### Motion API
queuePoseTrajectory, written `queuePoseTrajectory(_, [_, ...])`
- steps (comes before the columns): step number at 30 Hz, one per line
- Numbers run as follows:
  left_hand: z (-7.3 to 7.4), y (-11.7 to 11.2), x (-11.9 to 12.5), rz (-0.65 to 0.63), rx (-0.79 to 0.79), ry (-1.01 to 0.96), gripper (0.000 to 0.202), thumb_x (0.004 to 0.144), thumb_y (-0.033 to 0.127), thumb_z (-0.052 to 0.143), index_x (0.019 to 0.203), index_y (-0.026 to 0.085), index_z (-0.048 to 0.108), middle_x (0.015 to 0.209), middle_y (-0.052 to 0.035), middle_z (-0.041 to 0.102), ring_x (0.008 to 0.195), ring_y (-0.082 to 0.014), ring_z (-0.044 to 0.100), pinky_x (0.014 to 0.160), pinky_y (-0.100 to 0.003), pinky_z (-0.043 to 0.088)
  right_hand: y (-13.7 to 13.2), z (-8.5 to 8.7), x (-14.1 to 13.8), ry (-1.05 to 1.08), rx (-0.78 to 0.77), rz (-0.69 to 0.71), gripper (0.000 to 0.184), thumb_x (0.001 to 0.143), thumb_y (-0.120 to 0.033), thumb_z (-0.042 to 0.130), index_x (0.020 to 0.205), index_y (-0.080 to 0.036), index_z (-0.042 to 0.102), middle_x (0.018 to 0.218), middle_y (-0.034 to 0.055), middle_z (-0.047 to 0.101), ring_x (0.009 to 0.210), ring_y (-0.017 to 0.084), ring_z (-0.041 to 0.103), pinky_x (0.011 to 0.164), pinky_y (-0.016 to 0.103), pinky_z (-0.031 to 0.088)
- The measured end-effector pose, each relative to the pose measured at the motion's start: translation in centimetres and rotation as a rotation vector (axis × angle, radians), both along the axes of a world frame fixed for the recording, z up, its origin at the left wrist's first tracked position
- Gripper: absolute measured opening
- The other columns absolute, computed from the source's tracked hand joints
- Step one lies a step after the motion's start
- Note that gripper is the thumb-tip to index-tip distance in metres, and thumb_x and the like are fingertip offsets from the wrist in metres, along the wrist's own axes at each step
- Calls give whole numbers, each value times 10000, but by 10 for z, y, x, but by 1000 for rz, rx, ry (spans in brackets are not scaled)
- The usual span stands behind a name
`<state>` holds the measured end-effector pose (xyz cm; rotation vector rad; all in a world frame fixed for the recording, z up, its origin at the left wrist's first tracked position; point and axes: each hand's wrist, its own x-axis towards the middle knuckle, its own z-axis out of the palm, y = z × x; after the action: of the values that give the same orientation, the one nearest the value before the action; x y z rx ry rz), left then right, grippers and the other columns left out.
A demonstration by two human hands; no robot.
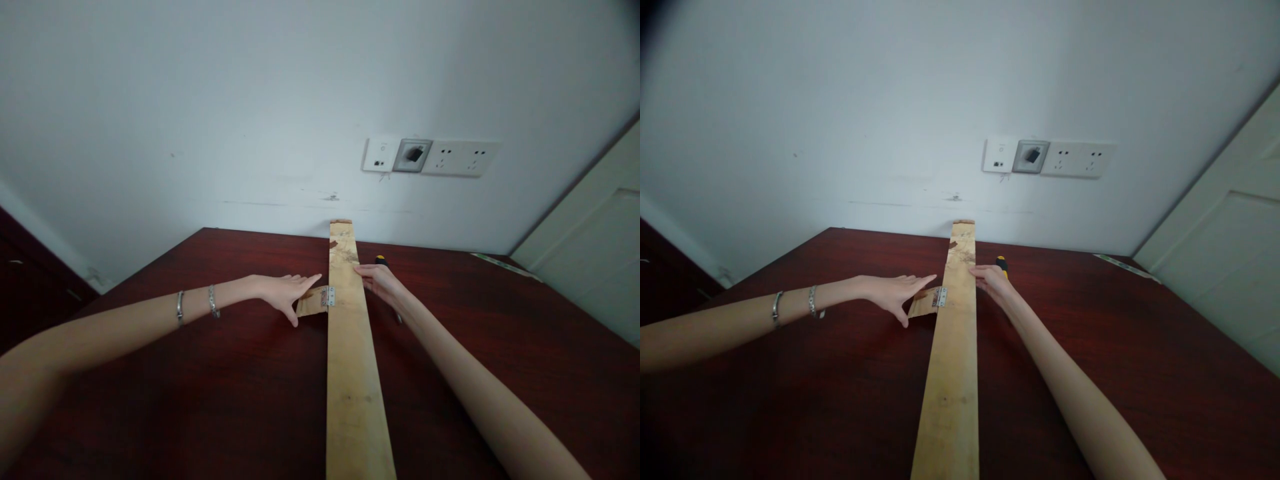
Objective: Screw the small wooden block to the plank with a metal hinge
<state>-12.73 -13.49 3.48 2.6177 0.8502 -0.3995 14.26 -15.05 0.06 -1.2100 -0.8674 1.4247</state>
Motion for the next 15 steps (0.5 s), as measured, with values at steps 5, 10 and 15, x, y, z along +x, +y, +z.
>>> queuePoseTrajectory(5, [31,29,10,73,34,-83,1077,697,629,676,1521,89,239,1548,-223,251,1432,-359,258,1141,-430,272,0,0,0,4,7,2,165,823,-24,593,758,-83,733,776,97,756,671,127,693,675,198,552])
queuePoseTrajectory(10, [36,79,38,368,193,-464,439,787,316,629,1156,77,646,1139,-144,671,1060,-251,621,959,-314,451,3,-2,1,-2,22,-13,141,782,-18,626,745,-100,735,808,97,762,687,135,694,673,206,557])
queuePoseTrajectory(15, [16,106,71,707,-145,-784,150,784,246,665,808,98,668,752,-77,664,771,-166,632,779,-286,515,5,-4,2,-17,29,-34,120,739,-18,659,709,-112,727,742,79,753,660,141,689,681,233,574])
